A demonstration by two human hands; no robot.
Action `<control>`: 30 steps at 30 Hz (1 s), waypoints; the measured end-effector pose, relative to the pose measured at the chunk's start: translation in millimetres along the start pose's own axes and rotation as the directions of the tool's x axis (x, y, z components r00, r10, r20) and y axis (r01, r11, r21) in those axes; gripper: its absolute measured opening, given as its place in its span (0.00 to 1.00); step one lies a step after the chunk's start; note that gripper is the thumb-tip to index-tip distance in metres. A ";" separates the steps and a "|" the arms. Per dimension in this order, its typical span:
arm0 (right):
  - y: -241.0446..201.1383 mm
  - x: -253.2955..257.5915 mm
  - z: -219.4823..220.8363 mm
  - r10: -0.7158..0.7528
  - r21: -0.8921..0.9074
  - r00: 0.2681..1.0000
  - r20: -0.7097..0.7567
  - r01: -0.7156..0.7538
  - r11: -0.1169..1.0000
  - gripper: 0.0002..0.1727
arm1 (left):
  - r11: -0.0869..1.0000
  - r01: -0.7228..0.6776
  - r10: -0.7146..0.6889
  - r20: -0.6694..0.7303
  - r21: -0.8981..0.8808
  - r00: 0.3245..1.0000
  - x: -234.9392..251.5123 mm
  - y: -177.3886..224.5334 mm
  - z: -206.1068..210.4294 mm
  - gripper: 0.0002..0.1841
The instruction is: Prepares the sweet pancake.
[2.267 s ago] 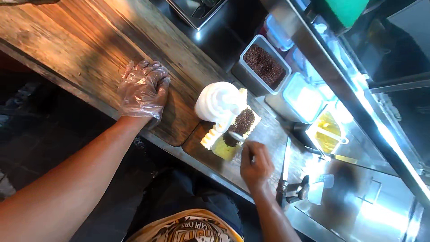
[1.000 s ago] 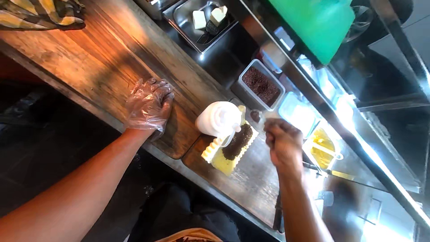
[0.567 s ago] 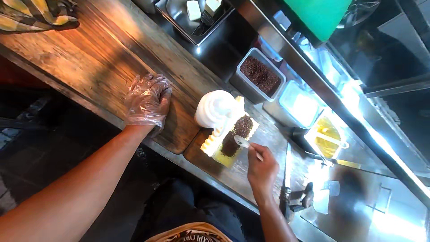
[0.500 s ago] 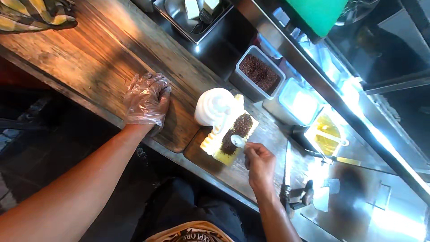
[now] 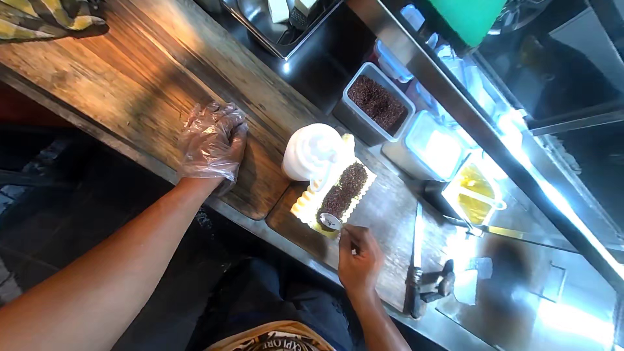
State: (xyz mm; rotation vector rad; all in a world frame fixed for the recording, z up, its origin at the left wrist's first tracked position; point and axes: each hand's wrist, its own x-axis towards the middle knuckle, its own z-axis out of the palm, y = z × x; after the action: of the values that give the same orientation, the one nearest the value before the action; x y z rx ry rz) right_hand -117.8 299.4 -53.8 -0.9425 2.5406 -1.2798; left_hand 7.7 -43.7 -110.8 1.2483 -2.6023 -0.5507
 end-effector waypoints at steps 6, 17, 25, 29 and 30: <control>23.4 32.2 8.2 -0.327 -0.163 0.940 -0.093 0.310 0.937 0.07 | 1.000 -0.015 0.015 -0.007 0.005 1.000 -0.6 3.5 -2.2 0.23; 35.5 77.2 10.9 -0.168 -0.191 0.977 -0.133 0.141 0.971 0.09 | 1.000 -0.019 0.019 -0.014 0.000 1.000 1.5 1.7 -1.0 0.23; 30.1 96.7 7.0 0.174 0.016 0.983 -0.057 -0.174 0.985 0.08 | 0.999 -0.032 0.031 -0.027 -0.015 0.999 0.3 0.1 -0.8 0.23; -7.3 125.2 -22.8 0.637 0.398 0.729 0.250 -0.677 0.619 0.04 | 0.998 -0.051 0.050 -0.026 -0.032 0.998 1.4 -0.4 -0.8 0.23; -11.5 140.7 -32.3 0.656 0.436 0.685 0.317 -0.720 0.540 0.05 | 0.998 -0.055 0.054 -0.025 -0.034 0.998 2.2 -0.8 -1.1 0.23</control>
State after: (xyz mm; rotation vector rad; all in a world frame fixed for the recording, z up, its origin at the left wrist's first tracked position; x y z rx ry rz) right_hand -236.5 232.7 -4.4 0.1361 1.9086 -1.4373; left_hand 7.3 -46.1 -110.1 1.1622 -2.5873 -0.5651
